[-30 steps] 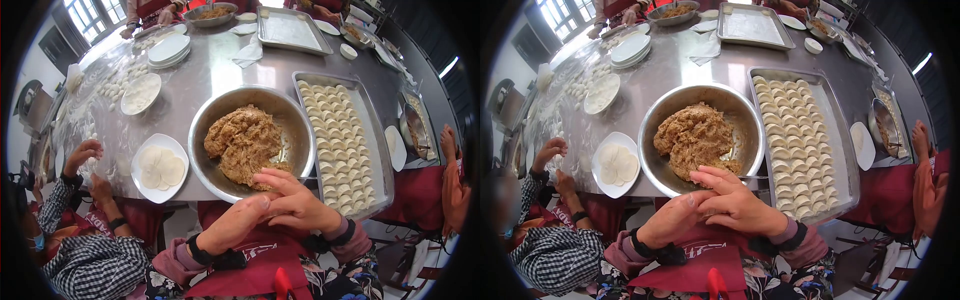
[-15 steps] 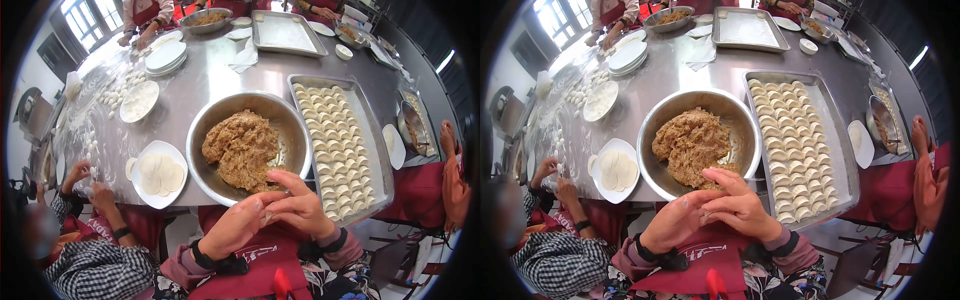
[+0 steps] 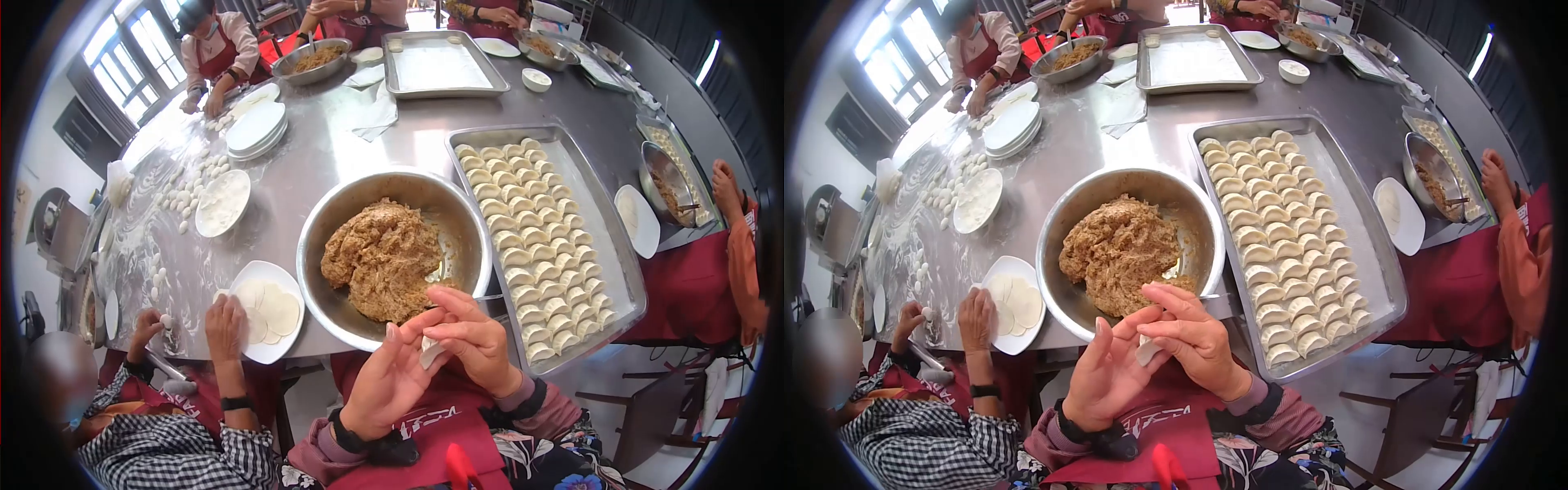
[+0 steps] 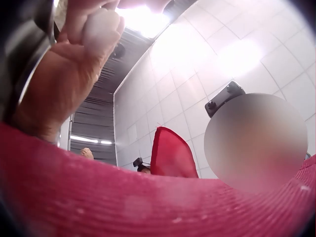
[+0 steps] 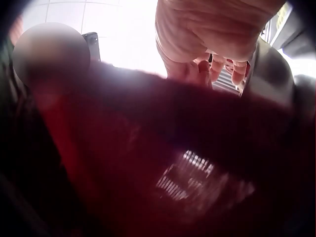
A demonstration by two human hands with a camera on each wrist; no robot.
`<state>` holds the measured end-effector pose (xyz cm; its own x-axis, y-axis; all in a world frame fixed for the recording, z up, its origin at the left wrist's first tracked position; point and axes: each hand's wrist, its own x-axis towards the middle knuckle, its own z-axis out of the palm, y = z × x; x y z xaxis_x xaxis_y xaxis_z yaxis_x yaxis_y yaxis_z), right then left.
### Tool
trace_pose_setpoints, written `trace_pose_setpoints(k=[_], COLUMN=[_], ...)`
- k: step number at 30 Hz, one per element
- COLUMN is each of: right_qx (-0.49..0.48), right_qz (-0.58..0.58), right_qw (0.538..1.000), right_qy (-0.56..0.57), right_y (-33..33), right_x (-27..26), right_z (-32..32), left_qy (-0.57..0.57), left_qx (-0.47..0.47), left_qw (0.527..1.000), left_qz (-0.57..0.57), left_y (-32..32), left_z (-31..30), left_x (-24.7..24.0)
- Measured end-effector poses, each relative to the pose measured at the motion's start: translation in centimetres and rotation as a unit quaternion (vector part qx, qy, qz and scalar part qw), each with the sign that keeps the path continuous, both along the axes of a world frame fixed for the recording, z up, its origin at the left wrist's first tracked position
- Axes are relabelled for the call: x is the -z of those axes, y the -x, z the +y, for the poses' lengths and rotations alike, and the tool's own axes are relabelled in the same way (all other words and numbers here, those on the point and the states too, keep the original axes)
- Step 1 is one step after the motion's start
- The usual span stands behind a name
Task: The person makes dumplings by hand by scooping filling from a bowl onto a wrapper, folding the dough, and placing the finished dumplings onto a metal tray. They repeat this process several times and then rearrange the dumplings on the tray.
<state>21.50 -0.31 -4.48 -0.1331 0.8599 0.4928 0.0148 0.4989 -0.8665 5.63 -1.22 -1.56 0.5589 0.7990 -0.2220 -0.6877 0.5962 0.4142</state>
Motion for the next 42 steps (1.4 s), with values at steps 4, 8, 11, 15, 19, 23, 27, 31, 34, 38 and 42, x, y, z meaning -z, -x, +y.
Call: trace_pose_setpoints(k=[4,8,11,15,19,23,27,31,34,38,42], right_qx=[0.020,0.014,0.032,0.054,0.070,0.071,0.071,0.092,0.096,0.100,0.103], right_qz=[-0.035,0.085,0.093,0.072,0.042,0.027,0.035,0.080,0.092,0.096,0.144], right_qw=[0.999,0.992,0.993,0.995,0.996,0.997,0.997,0.990,0.987,0.990,0.982], right_qy=[-0.020,0.096,0.060,0.043,0.025,0.014,0.023,0.077,0.086,0.033,0.072], right_y=[-0.2,-0.1,-0.4,-0.4,-0.3,-0.3,-0.1,0.5,0.9,0.9,1.1], right_x=[0.5,-0.1,1.0,0.2,0.3,0.0,0.1,-0.9,-0.6,0.5,0.7], right_z=[0.2,-0.7,-0.5,-0.4,-0.4,-0.3,-0.3,-1.0,-1.3,-1.0,-1.1], left_qy=[0.030,-0.003,-0.007,-0.008,-0.017,-0.005,-0.013,-0.017,-0.007,0.013,0.023], left_qx=[-0.022,-0.008,-0.014,-0.022,-0.039,-0.033,-0.029,-0.034,-0.047,-0.060,-0.058], left_qw=[0.999,0.998,0.999,0.998,0.999,0.999,0.999,0.999,0.998,0.998,0.998], left_qz=[0.001,-0.060,-0.052,-0.050,0.014,-0.007,-0.011,-0.027,-0.029,-0.022,-0.019], left_y=[-0.4,-0.5,-0.6,-0.7,-0.8,-1.0,-1.2,-1.1,-1.2,-1.6,-1.9], left_z=[-0.2,-0.1,0.0,-0.2,-0.4,-0.4,-0.4,-0.5,-0.8,-1.0,-0.7], left_x=[0.3,0.3,-0.2,-0.2,0.0,-0.1,-0.4,-0.2,0.1,-0.2,0.0])
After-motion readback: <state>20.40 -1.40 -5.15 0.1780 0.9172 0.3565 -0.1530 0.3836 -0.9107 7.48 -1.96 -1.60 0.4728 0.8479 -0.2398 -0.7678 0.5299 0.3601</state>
